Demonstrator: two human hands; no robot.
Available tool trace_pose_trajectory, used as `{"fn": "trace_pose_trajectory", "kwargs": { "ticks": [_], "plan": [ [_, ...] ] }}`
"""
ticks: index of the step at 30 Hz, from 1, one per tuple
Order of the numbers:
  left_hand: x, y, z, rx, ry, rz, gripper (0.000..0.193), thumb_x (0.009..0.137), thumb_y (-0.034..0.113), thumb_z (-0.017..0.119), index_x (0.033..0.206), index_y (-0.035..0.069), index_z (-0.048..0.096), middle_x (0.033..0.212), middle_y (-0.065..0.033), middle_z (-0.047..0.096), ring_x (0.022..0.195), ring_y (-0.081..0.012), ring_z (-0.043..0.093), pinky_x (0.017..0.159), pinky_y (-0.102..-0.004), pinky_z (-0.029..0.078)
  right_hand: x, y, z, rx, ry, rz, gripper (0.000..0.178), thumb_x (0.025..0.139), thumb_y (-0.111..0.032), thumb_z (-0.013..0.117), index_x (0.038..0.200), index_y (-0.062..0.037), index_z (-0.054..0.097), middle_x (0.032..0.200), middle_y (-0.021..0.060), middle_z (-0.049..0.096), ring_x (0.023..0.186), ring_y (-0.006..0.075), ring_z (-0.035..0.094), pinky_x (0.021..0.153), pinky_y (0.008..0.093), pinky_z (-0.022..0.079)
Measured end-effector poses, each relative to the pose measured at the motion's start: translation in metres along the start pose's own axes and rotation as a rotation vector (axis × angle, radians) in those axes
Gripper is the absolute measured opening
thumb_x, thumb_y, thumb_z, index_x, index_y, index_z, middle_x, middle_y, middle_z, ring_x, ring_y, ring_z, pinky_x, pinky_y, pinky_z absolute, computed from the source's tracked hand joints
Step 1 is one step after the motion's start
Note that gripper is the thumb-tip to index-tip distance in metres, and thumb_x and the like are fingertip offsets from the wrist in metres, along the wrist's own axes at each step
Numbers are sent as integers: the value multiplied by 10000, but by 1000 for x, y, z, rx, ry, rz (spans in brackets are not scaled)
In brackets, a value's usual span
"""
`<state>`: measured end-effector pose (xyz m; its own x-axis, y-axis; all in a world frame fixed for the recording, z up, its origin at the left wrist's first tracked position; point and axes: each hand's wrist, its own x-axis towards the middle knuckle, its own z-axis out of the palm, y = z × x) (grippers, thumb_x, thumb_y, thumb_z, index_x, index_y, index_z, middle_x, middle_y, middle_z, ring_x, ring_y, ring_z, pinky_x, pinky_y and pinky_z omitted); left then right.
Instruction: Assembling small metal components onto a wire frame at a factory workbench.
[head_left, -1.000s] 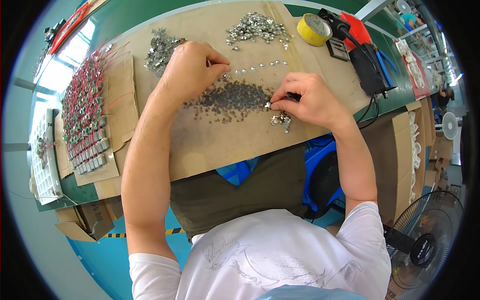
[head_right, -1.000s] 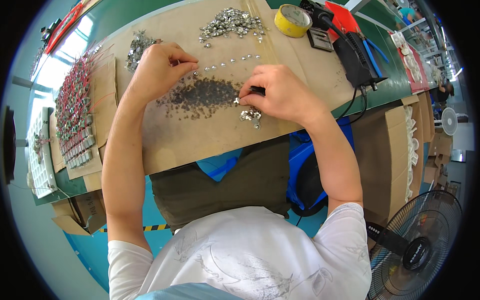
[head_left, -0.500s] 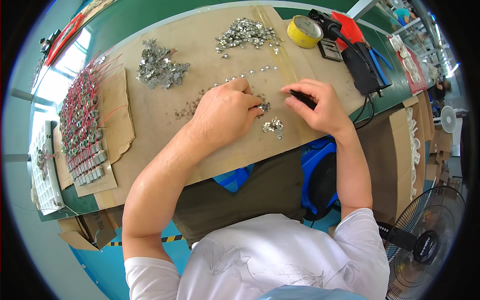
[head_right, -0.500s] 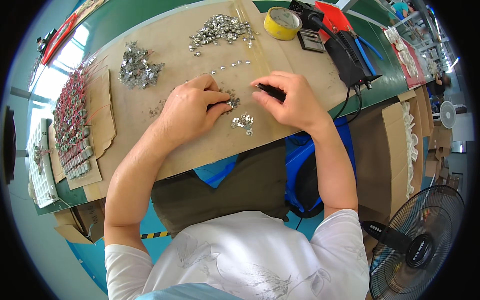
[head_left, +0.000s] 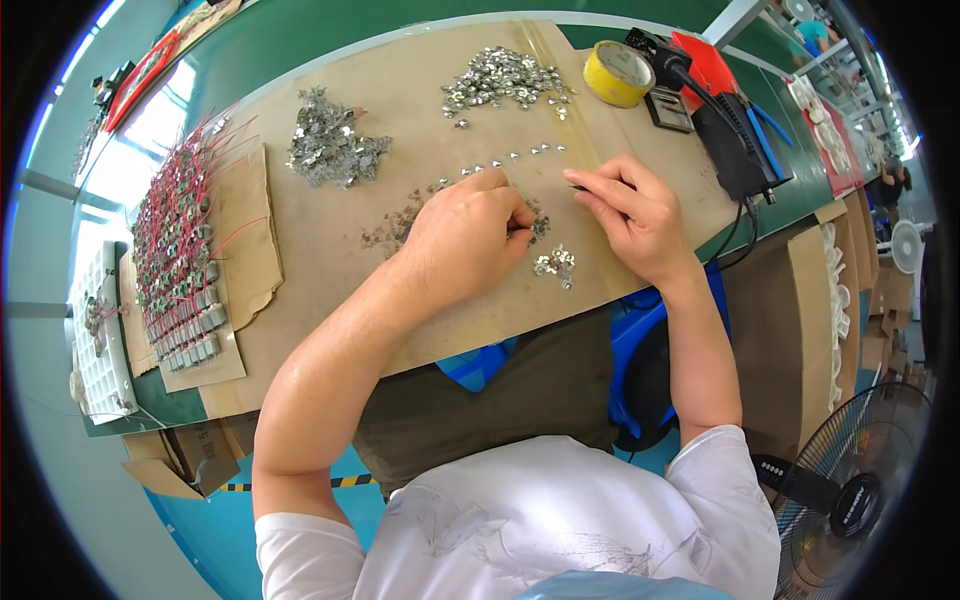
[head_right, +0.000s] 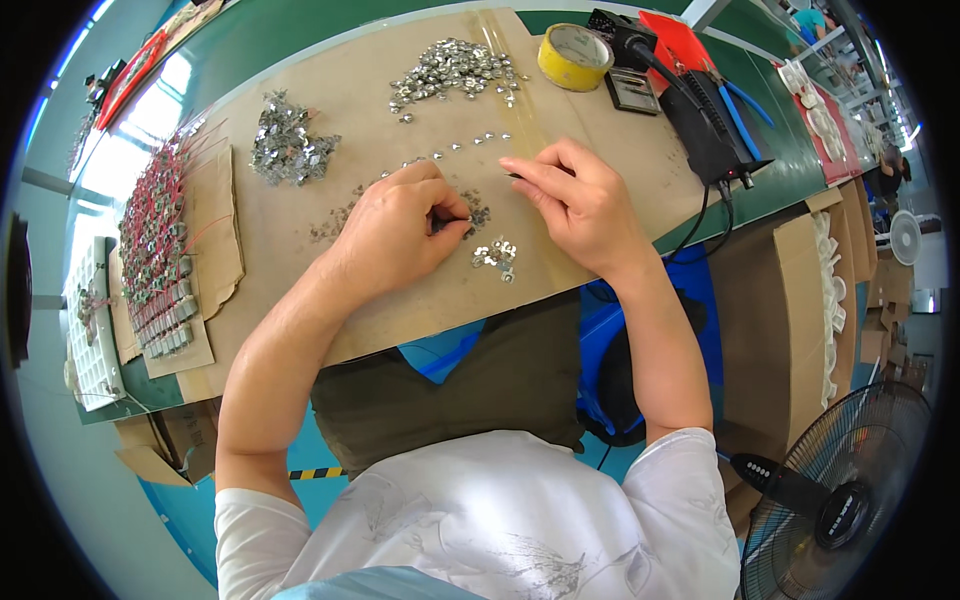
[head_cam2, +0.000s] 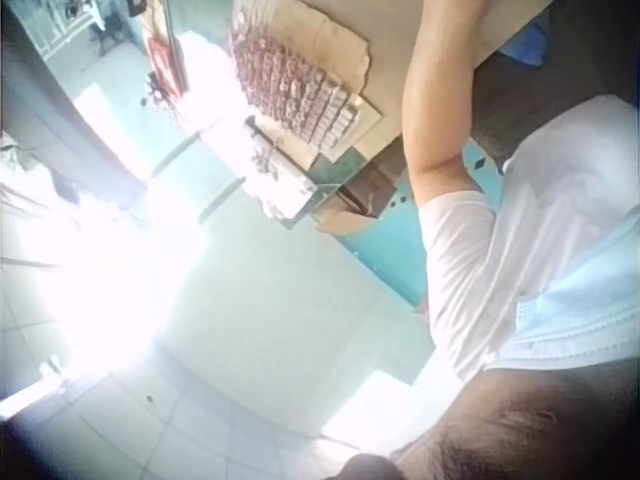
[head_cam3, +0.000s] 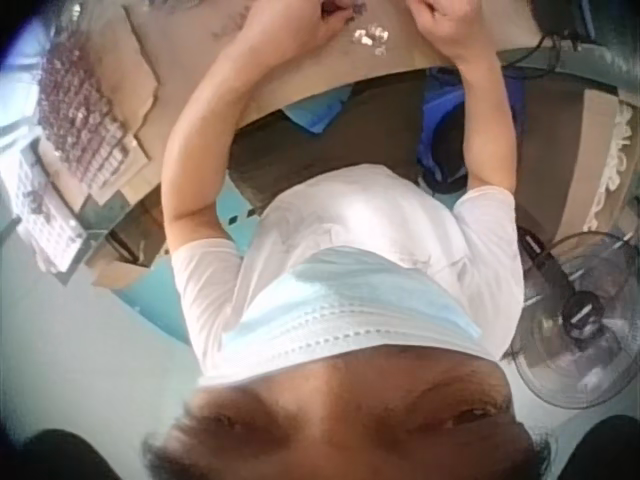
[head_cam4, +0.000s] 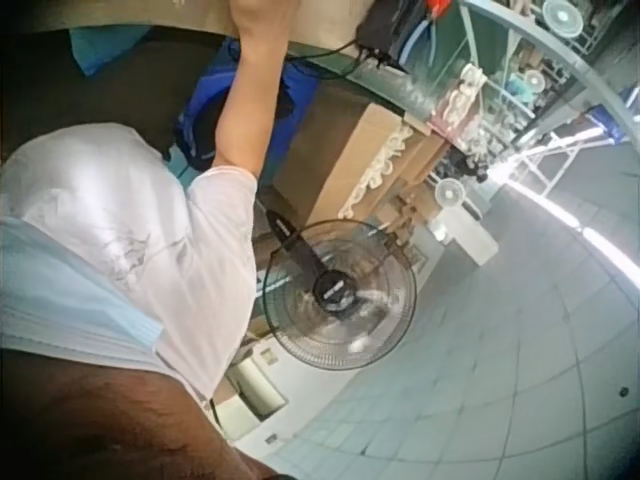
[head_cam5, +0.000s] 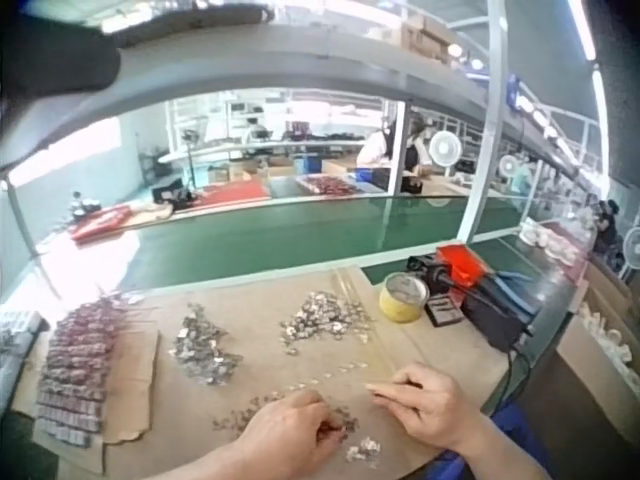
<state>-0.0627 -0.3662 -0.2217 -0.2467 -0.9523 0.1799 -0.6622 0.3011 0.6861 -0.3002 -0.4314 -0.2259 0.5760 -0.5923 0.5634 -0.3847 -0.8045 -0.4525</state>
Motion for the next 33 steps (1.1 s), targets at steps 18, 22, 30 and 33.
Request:
{"fn": "trace_pose_trajectory", "kwargs": {
  "ticks": [18, 22, 30, 33],
  "plan": [
    [2, 5, -8, -106, 65, -2, 276, 852, -22, 698, 1125, 7, 665, 920, -156, 751, 865, -355, 738, 778, -436, 595, 0, -5, 21, 44, 73, -176, 242, 756, -45, 866, 989, -50, 802, 848, 49, 686, 713, 231, 624, 617, 352, 505],
    [1, 4, -7, -101, 62, 8, 345, 850, -37, 700, 1183, 15, 627, 910, -144, 755, 856, -341, 748, 755, -427, 601, -1, -3, 23, 18, 69, -194, 237, 754, -57, 869, 981, -54, 801, 851, 44, 679, 711, 234, 619, 618, 356, 505],
    [2, 3, -6, -60, 66, 38, 308, 851, -30, 698, 1148, 17, 631, 884, -128, 756, 855, -338, 749, 748, -428, 600, -1, -2, 24, 21, 75, -201, 219, 755, -61, 867, 964, -56, 802, 846, 46, 681, 720, 236, 631, 623, 353, 518],
    [2, 3, -6, -70, 71, 52, 297, 852, -28, 696, 1140, 15, 634, 885, -130, 757, 850, -340, 749, 748, -430, 599, -2, -1, 24, 18, 70, -192, 214, 755, -58, 865, 960, -57, 804, 846, 45, 683, 722, 233, 632, 623, 349, 518]
  ]
}}
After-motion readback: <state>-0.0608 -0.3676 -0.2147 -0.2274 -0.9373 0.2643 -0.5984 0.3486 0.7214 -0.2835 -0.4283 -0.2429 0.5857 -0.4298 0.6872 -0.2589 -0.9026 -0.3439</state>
